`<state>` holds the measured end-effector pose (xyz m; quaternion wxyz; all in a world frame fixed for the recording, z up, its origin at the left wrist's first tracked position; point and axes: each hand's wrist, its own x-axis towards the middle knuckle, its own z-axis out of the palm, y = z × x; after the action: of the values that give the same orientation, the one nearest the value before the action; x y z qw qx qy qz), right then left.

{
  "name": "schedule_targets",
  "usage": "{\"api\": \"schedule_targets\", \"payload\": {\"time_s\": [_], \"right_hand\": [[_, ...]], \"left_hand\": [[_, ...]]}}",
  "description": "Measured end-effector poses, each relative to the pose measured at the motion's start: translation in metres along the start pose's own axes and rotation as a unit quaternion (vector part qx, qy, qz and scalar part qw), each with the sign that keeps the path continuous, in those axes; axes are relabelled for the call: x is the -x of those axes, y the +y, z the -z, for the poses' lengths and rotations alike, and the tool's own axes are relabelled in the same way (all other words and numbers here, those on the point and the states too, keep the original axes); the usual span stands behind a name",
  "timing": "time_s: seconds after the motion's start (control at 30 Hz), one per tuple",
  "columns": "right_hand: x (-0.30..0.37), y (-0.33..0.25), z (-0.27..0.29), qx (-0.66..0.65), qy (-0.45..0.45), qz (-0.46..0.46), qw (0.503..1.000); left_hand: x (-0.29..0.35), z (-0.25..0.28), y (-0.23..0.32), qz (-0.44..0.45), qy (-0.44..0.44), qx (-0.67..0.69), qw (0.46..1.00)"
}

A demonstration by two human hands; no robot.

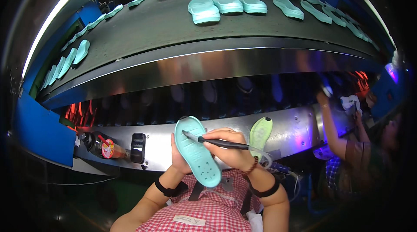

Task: Applying adhesive to shoe soles using a brush on a production line.

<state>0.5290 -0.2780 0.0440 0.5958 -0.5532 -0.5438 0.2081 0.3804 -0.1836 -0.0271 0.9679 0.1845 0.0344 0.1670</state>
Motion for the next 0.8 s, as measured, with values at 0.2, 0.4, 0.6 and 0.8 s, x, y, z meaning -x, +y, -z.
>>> {"api": "schedule_targets", "payload": {"time_s": [0.2,0.4,0.6,0.8], "right_hand": [[0.017,-0.019,-0.001,-0.131,-0.136,-0.057,0.980],[0.017,-0.019,0.004,-0.063,-0.192,0.062,0.977],[0.020,-0.013,0.011,-0.038,-0.129,0.041,0.990],[0.029,-0.013,0.018,-0.016,-0.069,0.004,0.997]], "left_hand": [[-0.003,-0.017,0.008,-0.051,0.032,0.020,0.998],[-0.006,-0.030,0.021,-0.143,0.060,-0.079,0.985],[-0.009,-0.034,0.034,-0.236,0.050,-0.098,0.965],[-0.009,-0.045,0.036,-0.259,0.020,-0.040,0.965]]}}
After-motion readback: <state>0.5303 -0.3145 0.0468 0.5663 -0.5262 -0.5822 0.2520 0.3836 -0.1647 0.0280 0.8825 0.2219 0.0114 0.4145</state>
